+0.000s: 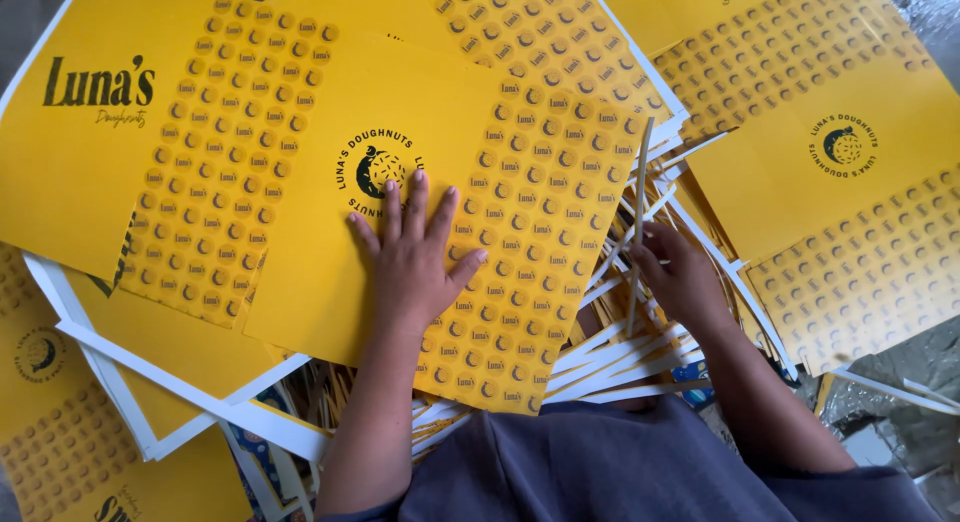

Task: Peeling off waste strips from pre-cut cardboard box templates

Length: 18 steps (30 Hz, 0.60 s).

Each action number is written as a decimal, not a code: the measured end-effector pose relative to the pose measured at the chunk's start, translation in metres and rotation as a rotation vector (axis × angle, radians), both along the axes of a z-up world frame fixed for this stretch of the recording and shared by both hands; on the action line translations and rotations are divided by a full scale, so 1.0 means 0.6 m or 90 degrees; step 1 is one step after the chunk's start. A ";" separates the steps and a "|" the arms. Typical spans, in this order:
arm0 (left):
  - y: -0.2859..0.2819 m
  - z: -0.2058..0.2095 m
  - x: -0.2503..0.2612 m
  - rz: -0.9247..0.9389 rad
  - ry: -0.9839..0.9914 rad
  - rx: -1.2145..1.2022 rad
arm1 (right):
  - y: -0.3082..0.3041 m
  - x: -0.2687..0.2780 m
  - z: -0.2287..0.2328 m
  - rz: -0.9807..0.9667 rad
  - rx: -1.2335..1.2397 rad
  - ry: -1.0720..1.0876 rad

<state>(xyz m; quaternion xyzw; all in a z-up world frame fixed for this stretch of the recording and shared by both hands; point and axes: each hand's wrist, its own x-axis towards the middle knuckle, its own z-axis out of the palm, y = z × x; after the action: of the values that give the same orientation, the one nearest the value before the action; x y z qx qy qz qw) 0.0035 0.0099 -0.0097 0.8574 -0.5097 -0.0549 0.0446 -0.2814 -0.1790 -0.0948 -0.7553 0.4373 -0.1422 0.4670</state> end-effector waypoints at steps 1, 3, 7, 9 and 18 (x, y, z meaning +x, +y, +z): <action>0.000 -0.002 0.001 -0.002 0.000 -0.004 | 0.000 -0.005 0.002 -0.001 -0.121 0.002; 0.001 -0.002 0.002 -0.001 0.001 -0.005 | 0.008 -0.006 0.011 0.000 -0.240 0.003; 0.003 -0.001 0.000 -0.008 0.002 0.002 | 0.022 0.002 -0.002 -0.013 -0.374 -0.097; -0.002 -0.003 0.002 -0.010 -0.006 0.008 | 0.026 0.014 -0.012 0.014 -0.438 -0.154; 0.002 -0.011 0.001 0.003 -0.007 -0.012 | 0.055 0.033 -0.025 0.082 -0.294 -0.104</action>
<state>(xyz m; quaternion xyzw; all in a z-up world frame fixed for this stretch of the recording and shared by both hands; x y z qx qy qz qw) 0.0040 0.0113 -0.0165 0.8583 -0.5087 -0.0451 0.0496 -0.2614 -0.1461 -0.1096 -0.8545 0.3048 -0.2686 0.3236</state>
